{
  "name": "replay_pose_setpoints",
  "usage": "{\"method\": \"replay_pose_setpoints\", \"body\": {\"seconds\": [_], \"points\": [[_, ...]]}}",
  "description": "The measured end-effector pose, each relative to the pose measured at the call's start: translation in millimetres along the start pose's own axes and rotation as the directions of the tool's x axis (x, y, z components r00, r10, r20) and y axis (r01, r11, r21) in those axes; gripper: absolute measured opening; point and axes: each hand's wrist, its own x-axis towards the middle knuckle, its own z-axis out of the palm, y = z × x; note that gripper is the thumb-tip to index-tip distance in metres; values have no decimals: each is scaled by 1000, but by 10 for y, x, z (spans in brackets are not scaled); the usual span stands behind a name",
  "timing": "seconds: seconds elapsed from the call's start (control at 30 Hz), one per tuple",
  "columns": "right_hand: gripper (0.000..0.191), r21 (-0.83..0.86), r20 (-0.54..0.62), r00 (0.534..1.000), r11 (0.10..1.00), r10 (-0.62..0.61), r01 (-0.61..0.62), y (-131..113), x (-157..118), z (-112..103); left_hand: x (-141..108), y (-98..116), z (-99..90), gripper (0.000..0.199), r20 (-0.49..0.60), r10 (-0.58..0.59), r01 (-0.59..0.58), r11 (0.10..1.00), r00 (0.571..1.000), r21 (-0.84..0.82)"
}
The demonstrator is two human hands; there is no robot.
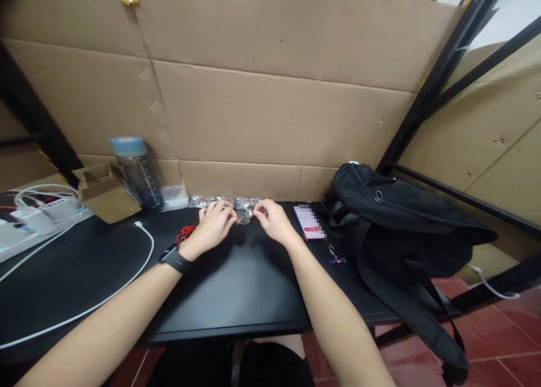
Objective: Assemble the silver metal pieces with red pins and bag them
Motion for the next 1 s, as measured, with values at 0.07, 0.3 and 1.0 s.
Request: {"method": "replay_pose_setpoints", "body": {"seconds": [0.07, 0.3, 1.0], "points": [[15, 81, -98, 995, 997, 27, -19, 6, 28, 4, 39, -50, 12, 22, -33, -111, 108, 991, 993, -82], [18, 213, -166, 983, 976, 73, -37, -1, 29, 143, 120, -190, 153, 23, -18, -289, 259, 882, 957, -395], [27, 636, -28, 980, 760, 198, -135, -48, -3, 505, 67, 4, 204, 21, 12, -250, 228, 860, 968, -456]]}}
